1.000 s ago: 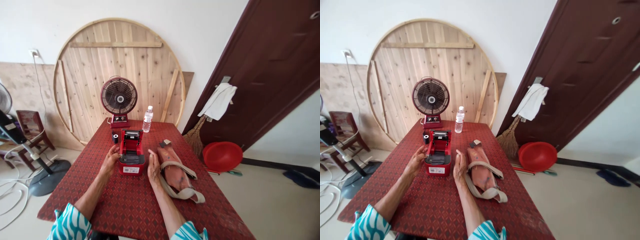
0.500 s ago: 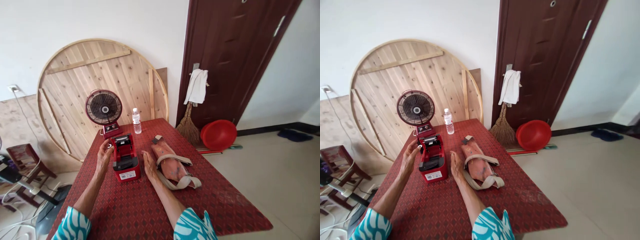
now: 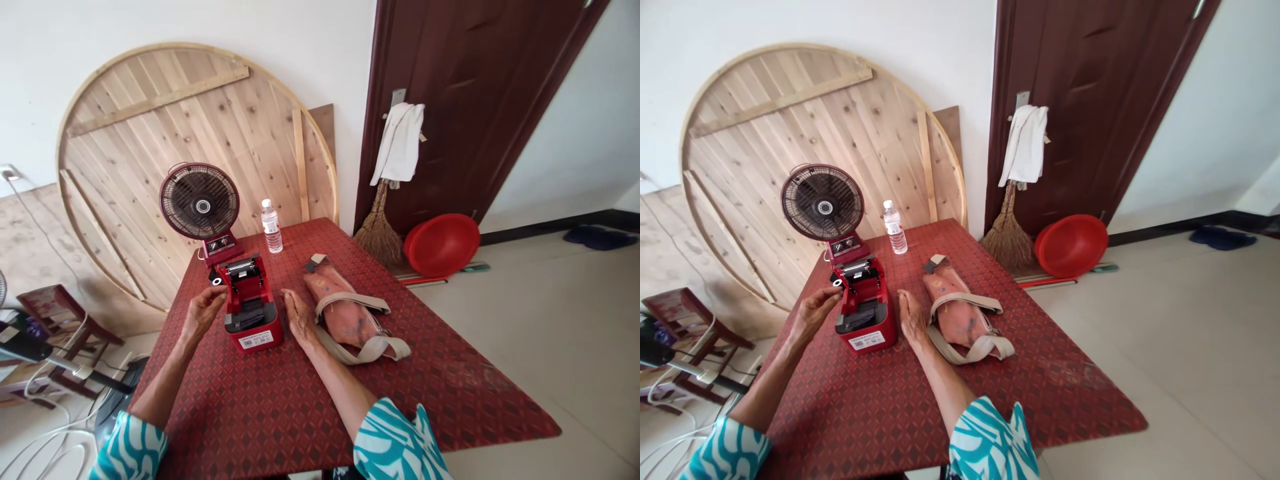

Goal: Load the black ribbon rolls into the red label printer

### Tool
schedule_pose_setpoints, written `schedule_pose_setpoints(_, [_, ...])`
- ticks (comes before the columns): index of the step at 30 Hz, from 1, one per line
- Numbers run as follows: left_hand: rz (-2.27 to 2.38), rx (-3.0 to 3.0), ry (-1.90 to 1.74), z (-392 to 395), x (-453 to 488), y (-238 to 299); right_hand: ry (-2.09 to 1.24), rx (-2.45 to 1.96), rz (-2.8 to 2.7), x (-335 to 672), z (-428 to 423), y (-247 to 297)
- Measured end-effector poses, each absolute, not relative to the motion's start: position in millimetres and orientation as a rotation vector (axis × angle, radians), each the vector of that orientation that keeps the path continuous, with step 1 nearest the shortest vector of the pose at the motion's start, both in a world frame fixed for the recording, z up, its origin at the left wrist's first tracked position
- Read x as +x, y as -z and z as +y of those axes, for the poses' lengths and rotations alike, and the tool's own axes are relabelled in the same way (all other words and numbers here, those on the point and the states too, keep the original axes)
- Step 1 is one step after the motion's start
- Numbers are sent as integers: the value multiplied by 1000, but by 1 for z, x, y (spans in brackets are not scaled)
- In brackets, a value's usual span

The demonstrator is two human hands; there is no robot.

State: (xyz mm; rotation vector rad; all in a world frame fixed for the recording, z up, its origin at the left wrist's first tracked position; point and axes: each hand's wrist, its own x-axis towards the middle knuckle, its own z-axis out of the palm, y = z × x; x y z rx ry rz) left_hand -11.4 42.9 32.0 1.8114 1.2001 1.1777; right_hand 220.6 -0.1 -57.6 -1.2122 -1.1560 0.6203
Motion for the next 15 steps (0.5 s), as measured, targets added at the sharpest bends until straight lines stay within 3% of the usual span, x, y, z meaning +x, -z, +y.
schedule_pose_setpoints(4, [1126,2318,-818,44,15,-54,-624,-1215,-1170,221,1,59])
schedule_pose_setpoints(10, [1222,2703,228,66,64,-68,-619,-1204,-1163,221,4,64])
schedule_pose_setpoints(15, [1129,2719,349,80,72,-71,-596,-1211,-1177,219,4,63])
